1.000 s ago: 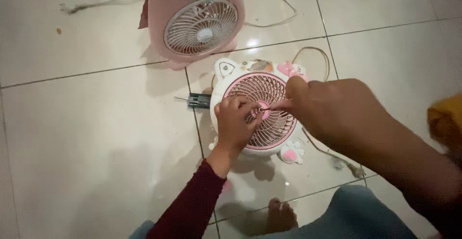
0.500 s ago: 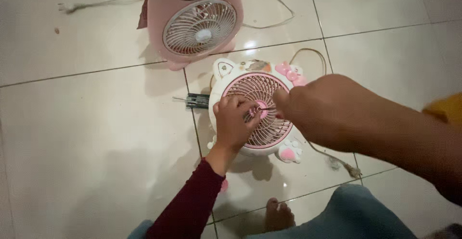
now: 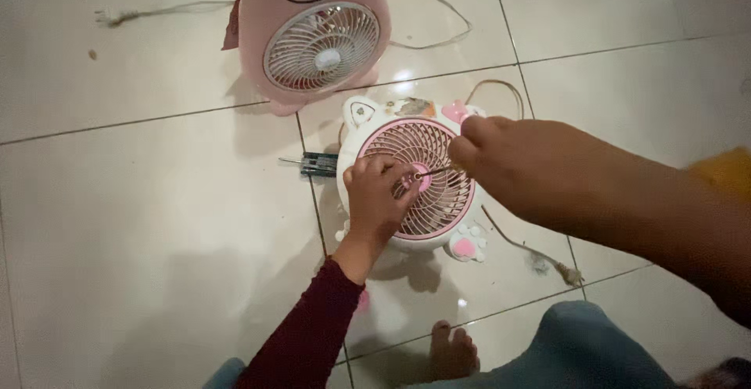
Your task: The person disassembles two small electric fans by removing the front grilles and central caps, then reassembles them. They use a screwdriver to loosen screws on the fan blades and caps, then place the grilles and caps back onto the fan bodies.
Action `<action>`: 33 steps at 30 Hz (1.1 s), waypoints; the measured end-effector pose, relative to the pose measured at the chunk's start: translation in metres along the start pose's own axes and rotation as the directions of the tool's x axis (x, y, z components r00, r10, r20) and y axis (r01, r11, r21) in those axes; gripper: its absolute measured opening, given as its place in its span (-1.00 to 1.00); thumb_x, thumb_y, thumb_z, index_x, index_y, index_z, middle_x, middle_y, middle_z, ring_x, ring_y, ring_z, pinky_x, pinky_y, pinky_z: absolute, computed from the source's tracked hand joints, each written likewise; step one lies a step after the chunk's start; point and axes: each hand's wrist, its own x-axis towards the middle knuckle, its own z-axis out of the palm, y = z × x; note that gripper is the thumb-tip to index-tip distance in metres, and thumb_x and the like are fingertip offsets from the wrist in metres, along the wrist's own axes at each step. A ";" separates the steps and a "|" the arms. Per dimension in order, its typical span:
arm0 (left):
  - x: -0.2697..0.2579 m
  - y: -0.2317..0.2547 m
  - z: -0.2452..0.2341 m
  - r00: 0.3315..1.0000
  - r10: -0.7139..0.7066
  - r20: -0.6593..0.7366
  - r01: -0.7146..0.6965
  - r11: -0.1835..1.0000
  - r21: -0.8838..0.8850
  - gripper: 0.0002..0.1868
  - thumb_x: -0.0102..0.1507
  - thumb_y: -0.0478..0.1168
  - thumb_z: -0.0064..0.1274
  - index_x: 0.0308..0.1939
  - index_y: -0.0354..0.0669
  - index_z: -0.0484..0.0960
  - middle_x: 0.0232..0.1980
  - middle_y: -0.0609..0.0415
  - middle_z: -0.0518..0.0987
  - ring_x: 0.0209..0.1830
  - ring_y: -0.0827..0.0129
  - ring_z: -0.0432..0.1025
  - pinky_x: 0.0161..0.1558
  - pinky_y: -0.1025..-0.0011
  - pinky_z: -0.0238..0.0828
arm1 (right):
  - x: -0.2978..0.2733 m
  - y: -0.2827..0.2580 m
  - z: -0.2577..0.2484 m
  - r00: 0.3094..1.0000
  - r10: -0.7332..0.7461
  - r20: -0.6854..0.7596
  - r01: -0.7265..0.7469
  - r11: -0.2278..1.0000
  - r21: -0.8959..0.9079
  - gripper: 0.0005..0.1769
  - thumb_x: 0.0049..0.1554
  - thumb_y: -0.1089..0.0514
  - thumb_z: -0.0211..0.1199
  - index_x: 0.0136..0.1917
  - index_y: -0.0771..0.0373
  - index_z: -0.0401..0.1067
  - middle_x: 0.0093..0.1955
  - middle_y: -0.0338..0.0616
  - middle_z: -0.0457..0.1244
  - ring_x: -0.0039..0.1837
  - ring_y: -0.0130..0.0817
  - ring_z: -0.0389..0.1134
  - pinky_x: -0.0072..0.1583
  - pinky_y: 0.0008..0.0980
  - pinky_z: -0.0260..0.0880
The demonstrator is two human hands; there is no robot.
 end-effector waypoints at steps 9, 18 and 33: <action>-0.001 0.000 0.002 0.999 0.032 -0.024 -0.032 0.999 0.034 -0.74 0.15 -0.01 0.31 -0.13 0.07 0.75 -0.05 0.17 0.54 0.09 0.22 0.34 0.17 0.09 0.10 | 0.001 -0.015 -0.027 0.963 0.150 0.224 -0.167 0.984 0.058 -0.71 0.27 0.11 0.06 0.24 0.21 0.27 -0.10 -0.01 0.36 -0.11 -0.16 0.47 -0.05 -0.14 0.49; 0.000 0.003 0.001 0.999 -0.033 0.014 0.032 0.999 0.028 -0.77 0.14 -0.01 0.32 -0.15 0.13 0.76 -0.08 0.23 0.56 0.08 0.22 0.35 0.16 0.09 0.11 | -0.009 -0.010 -0.018 0.958 0.254 0.133 -0.281 0.926 0.252 -0.65 0.28 -0.03 0.05 0.22 0.22 0.29 -0.14 0.02 0.40 -0.16 -0.09 0.48 -0.09 -0.12 0.47; 0.000 0.007 -0.001 0.999 -0.021 -0.037 0.021 1.000 0.019 -0.74 0.10 -0.08 0.34 -0.13 0.14 0.75 -0.07 0.22 0.55 0.10 0.19 0.35 0.17 0.12 0.13 | 0.012 -0.007 0.096 0.422 0.325 -0.846 0.409 0.765 0.498 -0.84 0.31 0.14 0.32 0.08 0.24 0.42 0.04 -0.15 0.31 0.10 -0.29 0.38 0.14 -0.34 0.40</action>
